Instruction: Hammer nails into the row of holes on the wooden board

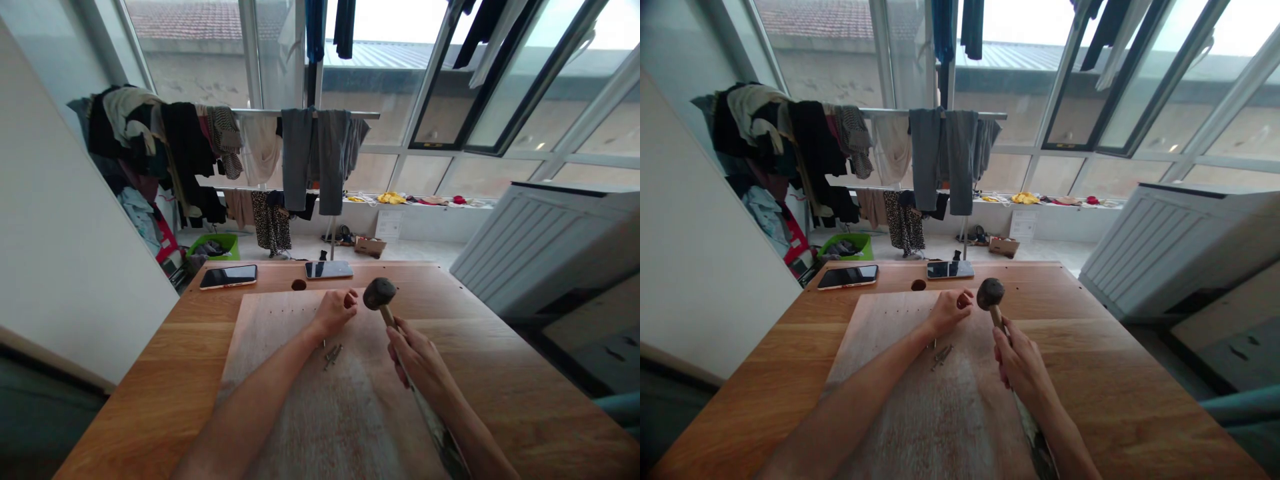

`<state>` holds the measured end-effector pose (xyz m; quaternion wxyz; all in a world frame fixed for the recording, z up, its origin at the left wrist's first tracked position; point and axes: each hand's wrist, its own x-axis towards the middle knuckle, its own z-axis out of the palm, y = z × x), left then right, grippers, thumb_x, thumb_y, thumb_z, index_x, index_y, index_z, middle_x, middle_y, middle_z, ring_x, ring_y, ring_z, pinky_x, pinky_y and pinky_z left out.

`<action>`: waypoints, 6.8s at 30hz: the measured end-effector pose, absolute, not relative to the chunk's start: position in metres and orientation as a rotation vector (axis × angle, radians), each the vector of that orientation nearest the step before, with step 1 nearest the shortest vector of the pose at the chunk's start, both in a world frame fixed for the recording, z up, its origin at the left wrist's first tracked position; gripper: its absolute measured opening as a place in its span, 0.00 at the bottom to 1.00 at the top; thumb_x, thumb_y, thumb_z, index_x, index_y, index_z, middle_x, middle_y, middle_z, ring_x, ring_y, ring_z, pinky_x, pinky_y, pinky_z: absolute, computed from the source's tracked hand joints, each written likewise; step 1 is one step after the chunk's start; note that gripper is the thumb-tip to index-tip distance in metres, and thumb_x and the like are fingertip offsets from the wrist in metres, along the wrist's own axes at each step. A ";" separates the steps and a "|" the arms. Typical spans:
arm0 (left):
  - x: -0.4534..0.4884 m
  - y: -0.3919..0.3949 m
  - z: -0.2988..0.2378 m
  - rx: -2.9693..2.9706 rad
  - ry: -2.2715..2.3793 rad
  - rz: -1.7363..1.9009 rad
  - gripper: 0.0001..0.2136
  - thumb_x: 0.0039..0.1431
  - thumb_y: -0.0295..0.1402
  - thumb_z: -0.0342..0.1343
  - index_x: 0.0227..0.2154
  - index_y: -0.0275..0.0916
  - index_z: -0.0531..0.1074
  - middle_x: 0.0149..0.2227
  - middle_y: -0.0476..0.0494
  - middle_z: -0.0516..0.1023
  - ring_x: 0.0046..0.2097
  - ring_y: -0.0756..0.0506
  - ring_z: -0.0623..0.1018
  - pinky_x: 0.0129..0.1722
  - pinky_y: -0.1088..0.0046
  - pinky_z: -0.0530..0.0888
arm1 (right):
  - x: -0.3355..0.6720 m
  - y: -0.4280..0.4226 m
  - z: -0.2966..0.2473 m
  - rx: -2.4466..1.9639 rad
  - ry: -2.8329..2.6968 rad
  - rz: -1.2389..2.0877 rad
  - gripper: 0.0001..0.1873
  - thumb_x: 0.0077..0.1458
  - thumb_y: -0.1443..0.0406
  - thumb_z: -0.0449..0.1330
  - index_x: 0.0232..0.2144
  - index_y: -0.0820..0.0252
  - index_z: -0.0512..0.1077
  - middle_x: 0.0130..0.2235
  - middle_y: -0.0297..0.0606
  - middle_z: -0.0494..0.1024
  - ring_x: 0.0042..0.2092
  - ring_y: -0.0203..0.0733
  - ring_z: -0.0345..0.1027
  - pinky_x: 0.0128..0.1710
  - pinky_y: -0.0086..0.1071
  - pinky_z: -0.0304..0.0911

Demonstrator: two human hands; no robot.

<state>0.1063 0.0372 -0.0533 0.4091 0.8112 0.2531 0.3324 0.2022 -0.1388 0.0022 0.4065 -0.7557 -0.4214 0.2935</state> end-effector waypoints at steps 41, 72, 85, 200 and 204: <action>0.033 -0.020 0.015 3.025 0.748 -0.008 0.12 0.53 0.29 0.58 0.40 0.31 0.73 0.38 0.30 0.78 0.43 0.33 0.77 0.41 0.60 0.74 | 0.200 -0.137 -0.021 -1.929 -1.023 0.747 0.24 0.57 0.49 0.46 0.45 0.57 0.67 0.19 0.24 0.65 0.16 0.37 0.64 0.15 0.29 0.60; 0.072 0.044 -0.045 1.955 0.654 0.896 0.04 0.53 0.25 0.59 0.32 0.35 0.77 0.31 0.46 0.81 0.34 0.48 0.79 0.37 0.74 0.75 | 0.195 -0.119 -0.007 -2.409 -1.403 0.286 0.20 0.64 0.60 0.45 0.52 0.63 0.65 0.41 0.53 0.79 0.45 0.58 0.75 0.42 0.42 0.61; 0.069 0.043 -0.044 2.012 0.670 0.909 0.03 0.52 0.24 0.59 0.30 0.35 0.76 0.27 0.47 0.79 0.30 0.49 0.78 0.33 0.76 0.73 | 0.191 -0.123 -0.001 -2.564 -1.589 0.182 0.18 0.67 0.60 0.44 0.51 0.59 0.67 0.42 0.48 0.80 0.43 0.50 0.75 0.39 0.34 0.59; 0.034 0.059 -0.047 2.186 0.573 0.899 0.13 0.45 0.17 0.56 0.31 0.38 0.80 0.38 0.43 0.77 0.42 0.45 0.76 0.45 0.72 0.71 | 0.142 -0.098 0.020 -2.310 -1.713 0.108 0.15 0.66 0.60 0.46 0.50 0.55 0.67 0.31 0.40 0.82 0.32 0.46 0.77 0.28 0.33 0.49; 0.033 0.059 -0.046 2.222 0.580 0.850 0.11 0.46 0.19 0.57 0.31 0.38 0.78 0.38 0.44 0.77 0.43 0.44 0.75 0.46 0.70 0.70 | 0.146 -0.101 0.019 -2.307 -1.718 0.123 0.15 0.66 0.59 0.46 0.49 0.54 0.68 0.32 0.39 0.83 0.35 0.47 0.77 0.29 0.32 0.52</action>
